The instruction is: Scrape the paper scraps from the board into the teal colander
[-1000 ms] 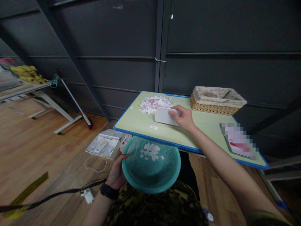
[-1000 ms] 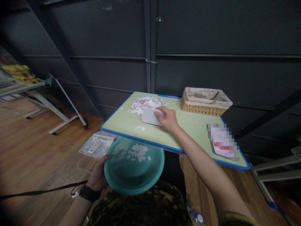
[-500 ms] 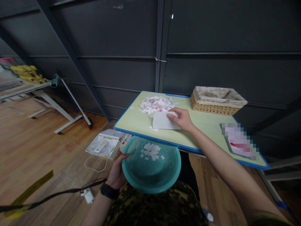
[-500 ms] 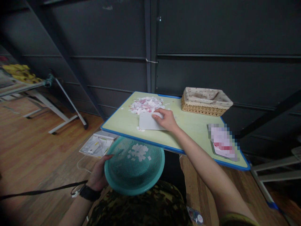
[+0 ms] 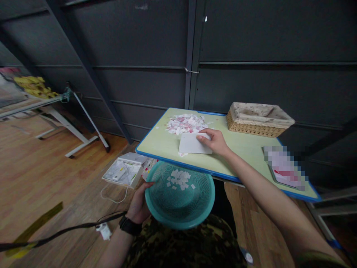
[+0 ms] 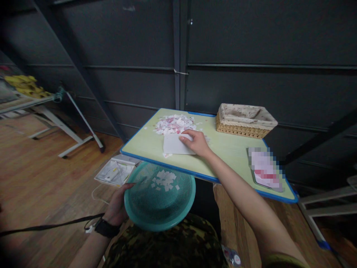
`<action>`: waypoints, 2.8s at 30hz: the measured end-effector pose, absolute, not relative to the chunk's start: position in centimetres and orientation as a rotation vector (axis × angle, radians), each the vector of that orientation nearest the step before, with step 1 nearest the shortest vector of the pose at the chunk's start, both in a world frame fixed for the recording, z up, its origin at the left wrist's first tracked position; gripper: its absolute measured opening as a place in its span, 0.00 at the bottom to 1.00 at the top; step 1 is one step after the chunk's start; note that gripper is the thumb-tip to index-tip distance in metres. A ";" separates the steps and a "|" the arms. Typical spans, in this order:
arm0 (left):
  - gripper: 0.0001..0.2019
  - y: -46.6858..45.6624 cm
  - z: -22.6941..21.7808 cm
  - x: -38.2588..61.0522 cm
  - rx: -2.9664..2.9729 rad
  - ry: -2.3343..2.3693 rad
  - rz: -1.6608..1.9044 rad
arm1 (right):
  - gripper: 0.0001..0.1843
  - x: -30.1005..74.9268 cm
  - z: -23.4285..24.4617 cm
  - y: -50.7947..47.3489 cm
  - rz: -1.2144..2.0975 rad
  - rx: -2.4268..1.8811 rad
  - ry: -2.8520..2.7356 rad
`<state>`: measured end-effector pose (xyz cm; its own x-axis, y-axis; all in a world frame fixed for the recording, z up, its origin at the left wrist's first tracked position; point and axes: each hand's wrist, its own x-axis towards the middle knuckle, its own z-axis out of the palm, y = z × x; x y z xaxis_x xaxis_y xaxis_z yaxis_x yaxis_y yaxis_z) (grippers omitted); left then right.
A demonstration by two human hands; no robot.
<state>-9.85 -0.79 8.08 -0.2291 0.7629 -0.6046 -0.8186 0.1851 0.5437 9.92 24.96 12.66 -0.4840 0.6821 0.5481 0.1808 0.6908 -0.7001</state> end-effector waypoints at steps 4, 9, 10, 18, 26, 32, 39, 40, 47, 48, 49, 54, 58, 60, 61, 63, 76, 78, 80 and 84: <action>0.09 -0.7 8.0 -9.9 -0.061 1.062 1.456 | 0.14 9.9 12.9 24.9 0.740 -0.673 -2.017; 0.08 -0.9 7.6 -10.0 -0.049 1.022 1.480 | 0.15 10.5 13.6 25.3 0.761 -0.710 -2.006; 0.08 -0.9 7.5 -10.1 -0.045 1.012 1.483 | 0.16 10.7 13.7 25.5 0.765 -0.730 -1.996; 0.07 -0.9 7.7 -10.1 -0.036 0.997 1.481 | 0.16 11.3 14.0 26.0 0.892 -0.775 -2.079; 0.11 -1.1 7.7 -10.1 -0.054 0.993 1.493 | 0.21 10.6 13.8 25.1 1.005 -0.706 -2.052; 0.08 -1.1 8.1 -10.0 -0.030 1.012 1.489 | 0.21 10.6 13.6 25.1 1.083 -0.706 -2.053; 0.08 -1.0 8.4 -9.9 -0.046 1.046 1.496 | 0.22 10.3 13.6 24.5 1.427 -0.689 -1.983; 0.07 -1.1 8.4 -9.9 -0.050 1.051 1.493 | 0.22 10.3 13.5 24.7 1.424 -0.708 -1.897; 0.16 -1.1 8.3 -9.9 -0.055 1.002 1.515 | 0.20 11.2 13.0 27.8 0.927 -0.906 -1.560; 0.17 -1.1 8.2 -9.9 -0.056 0.997 1.514 | 0.20 11.4 13.0 28.1 0.858 -0.917 -1.597; 0.18 -1.1 8.2 -9.9 -0.056 0.998 1.511 | 0.19 11.6 13.0 28.2 0.797 -0.915 -1.642; 0.13 -1.1 8.2 -10.0 -0.037 1.048 1.483 | 0.19 11.5 13.0 27.8 0.696 -0.852 -1.856; 0.09 -1.1 8.1 -10.1 -0.032 1.060 1.480 | 0.18 11.5 13.2 27.6 0.719 -0.842 -1.877; 0.10 -1.0 8.1 -10.1 -0.037 1.055 1.488 | 0.17 11.6 13.4 27.6 0.726 -0.855 -1.840; 0.10 -1.0 8.0 -10.1 -0.039 1.052 1.494 | 0.17 11.7 13.4 27.7 0.718 -0.865 -1.830; 0.11 -1.0 7.9 -10.1 -0.042 1.051 1.494 | 0.16 11.7 13.4 27.7 0.687 -0.885 -1.840; 0.15 -0.9 8.7 -9.6 -0.057 1.082 1.505 | 0.16 11.0 13.1 26.9 0.705 -0.861 -1.833; 0.15 -0.9 8.6 -9.7 -0.068 1.090 1.489 | 0.17 11.0 12.9 27.0 0.743 -0.855 -1.870; 0.16 -0.9 8.5 -9.7 -0.077 1.098 1.477 | 0.18 10.8 12.7 26.9 0.774 -0.837 -1.895; 0.18 -0.9 8.5 -9.6 -0.065 1.070 1.486 | 0.19 10.6 12.6 26.8 0.741 -0.811 -1.876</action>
